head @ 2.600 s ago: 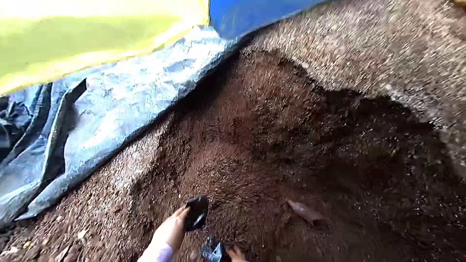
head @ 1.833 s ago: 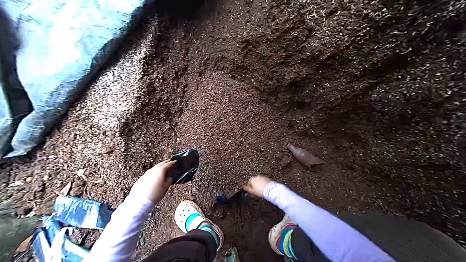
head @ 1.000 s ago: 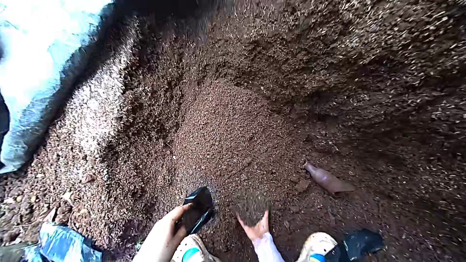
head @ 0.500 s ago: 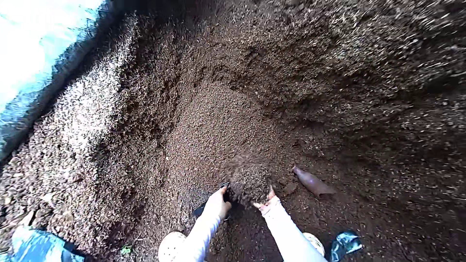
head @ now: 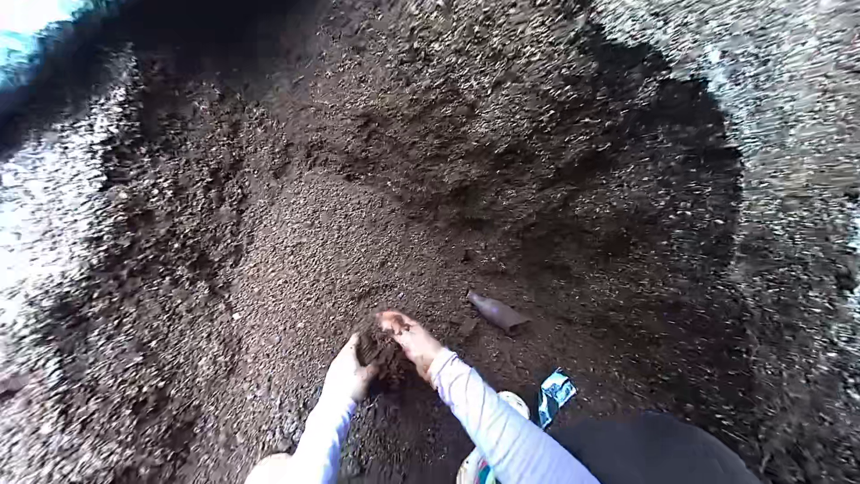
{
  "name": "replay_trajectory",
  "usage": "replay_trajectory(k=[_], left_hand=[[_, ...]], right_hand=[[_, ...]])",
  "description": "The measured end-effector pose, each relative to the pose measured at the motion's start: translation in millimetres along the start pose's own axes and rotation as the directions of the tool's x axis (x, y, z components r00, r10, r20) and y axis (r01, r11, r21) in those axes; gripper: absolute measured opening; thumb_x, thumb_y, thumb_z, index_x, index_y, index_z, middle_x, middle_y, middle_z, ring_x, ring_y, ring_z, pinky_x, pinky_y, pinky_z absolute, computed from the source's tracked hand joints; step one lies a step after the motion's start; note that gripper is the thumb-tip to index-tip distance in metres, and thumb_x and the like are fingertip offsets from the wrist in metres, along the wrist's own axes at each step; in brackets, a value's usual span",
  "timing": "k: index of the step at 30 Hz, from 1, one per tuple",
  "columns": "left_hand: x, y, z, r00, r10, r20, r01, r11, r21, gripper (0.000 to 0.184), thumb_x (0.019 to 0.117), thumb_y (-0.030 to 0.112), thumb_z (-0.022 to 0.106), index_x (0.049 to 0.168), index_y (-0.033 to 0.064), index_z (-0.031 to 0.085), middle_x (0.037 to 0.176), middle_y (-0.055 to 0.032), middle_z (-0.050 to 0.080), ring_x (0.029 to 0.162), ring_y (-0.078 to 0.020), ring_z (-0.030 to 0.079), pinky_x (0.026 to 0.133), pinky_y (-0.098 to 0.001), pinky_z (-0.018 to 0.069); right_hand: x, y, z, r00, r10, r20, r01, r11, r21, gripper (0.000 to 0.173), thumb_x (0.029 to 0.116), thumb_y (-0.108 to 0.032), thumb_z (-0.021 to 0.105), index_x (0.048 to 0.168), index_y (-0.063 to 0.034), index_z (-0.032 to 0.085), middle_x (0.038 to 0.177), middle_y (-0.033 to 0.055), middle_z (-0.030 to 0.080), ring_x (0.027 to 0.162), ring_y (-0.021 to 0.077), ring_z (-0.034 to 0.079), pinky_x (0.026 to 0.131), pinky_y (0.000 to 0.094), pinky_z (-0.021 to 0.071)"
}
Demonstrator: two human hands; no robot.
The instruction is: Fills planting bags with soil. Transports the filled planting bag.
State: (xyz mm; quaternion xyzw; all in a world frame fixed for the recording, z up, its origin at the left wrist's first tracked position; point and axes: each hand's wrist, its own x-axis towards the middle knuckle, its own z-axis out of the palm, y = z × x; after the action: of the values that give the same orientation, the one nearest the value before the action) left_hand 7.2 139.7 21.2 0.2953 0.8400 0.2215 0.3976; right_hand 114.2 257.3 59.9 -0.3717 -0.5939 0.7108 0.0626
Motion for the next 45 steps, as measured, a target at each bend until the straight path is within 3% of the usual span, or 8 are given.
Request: replay_trajectory(k=[5,10,16,18,22,33,41,45], left_hand=[[6.2,-9.1,-1.4,0.999,-0.020,0.046,0.020,1.000,0.006,0.086,0.0884,0.014,0.073,0.162,0.0124,0.030,0.154,-0.0180,0.050,0.142,-0.0329,0.050,0.118,-0.0542,0.0375],[11.2,-12.3,-3.0,0.998,-0.004,0.069,0.006,1.000,-0.018,0.085,0.0871,0.010,0.072,0.162,0.0140,0.032,0.159,-0.0130,0.046,0.145,-0.0276,0.047,0.120,-0.0503,0.0364],[17.6,-23.7,0.4,0.992,0.045,0.118,-0.042,0.999,-0.029,0.077,0.0878,0.011,0.068,0.159,0.0127,0.039,0.165,-0.0147,0.036,0.152,-0.0248,0.036,0.125,-0.0428,0.0295],[20.0,-26.5,0.2,0.990,0.064,0.124,-0.060,0.998,-0.037,0.075,0.0867,0.012,0.068,0.157,0.0112,0.043,0.163,-0.0170,0.038,0.151,-0.0261,0.037,0.124,-0.0426,0.0302],[17.1,-31.5,-2.6,0.986,0.071,0.148,-0.067,0.997,-0.032,0.077,0.0841,0.011,0.069,0.157,0.0104,0.043,0.163,-0.0154,0.039,0.151,-0.0236,0.038,0.124,-0.0408,0.0307],[29.1,2.8,3.5,0.973,0.082,0.217,-0.080,0.997,-0.016,0.083,0.0887,0.011,0.067,0.163,0.0101,0.029,0.166,-0.0130,0.034,0.151,-0.0236,0.038,0.125,-0.0450,0.0299],[-0.4,12.3,3.3,0.997,-0.028,0.076,0.032,0.998,-0.055,0.082,0.0855,0.011,0.076,0.156,0.0006,0.036,0.147,-0.0217,0.055,0.137,-0.0312,0.054,0.117,-0.0499,0.0395],[-10.5,-6.8,13.5,1.000,-0.025,-0.010,0.023,0.990,-0.138,0.087,0.0842,0.012,0.080,0.157,0.0014,0.034,0.154,-0.0189,0.049,0.143,-0.0274,0.049,0.121,-0.0452,0.0354]], right_hand=[[19.7,90.8,-41.9,0.871,0.424,-0.249,-0.402,0.906,0.135,0.061,0.1121,-0.047,0.034,0.148,0.0003,0.047,0.137,0.0245,0.061,0.123,0.0375,0.062,0.100,0.0545,0.0523],[-10.0,248.4,-53.7,0.566,0.822,0.055,-0.674,0.424,0.605,0.106,0.0968,-0.081,0.019,0.152,0.0077,0.033,0.145,0.0326,0.052,0.128,0.0420,0.059,0.105,0.0481,0.0508],[25.0,223.4,-44.6,0.677,0.720,-0.152,-0.190,0.370,0.909,0.088,0.1001,-0.074,0.033,0.165,-0.0195,0.009,0.169,0.0224,0.018,0.148,0.0441,0.036,0.110,0.0635,0.0451],[46.7,209.7,-38.5,0.763,0.616,-0.196,-0.026,0.332,0.943,0.084,0.0960,-0.082,0.023,0.163,-0.0322,0.018,0.167,0.0121,0.028,0.149,0.0378,0.035,0.109,0.0689,0.0401],[88.8,191.3,-27.8,0.856,0.441,-0.269,0.093,0.381,0.920,0.084,0.1010,-0.070,-0.002,0.155,-0.0127,0.028,0.148,0.0170,0.046,0.130,0.0289,0.049,0.101,0.0571,0.0451],[37.2,119.6,-59.4,0.981,0.111,-0.158,0.099,0.416,0.904,0.060,0.1086,-0.056,0.018,0.092,-0.0173,0.061,0.069,-0.0011,0.067,0.061,0.0103,0.064,0.061,0.0329,0.0577],[15.2,41.3,-21.1,0.977,0.206,-0.059,-0.129,0.785,0.606,0.062,0.1089,-0.056,0.024,0.143,-0.0121,0.051,0.122,0.0122,0.067,0.106,0.0217,0.068,0.086,0.0454,0.0581],[1.5,12.7,-6.1,0.990,0.113,-0.081,-0.085,0.953,0.289,0.053,0.1133,-0.040,0.024,0.129,-0.0073,0.061,0.123,0.0108,0.067,0.111,0.0187,0.064,0.094,0.0400,0.0537]])
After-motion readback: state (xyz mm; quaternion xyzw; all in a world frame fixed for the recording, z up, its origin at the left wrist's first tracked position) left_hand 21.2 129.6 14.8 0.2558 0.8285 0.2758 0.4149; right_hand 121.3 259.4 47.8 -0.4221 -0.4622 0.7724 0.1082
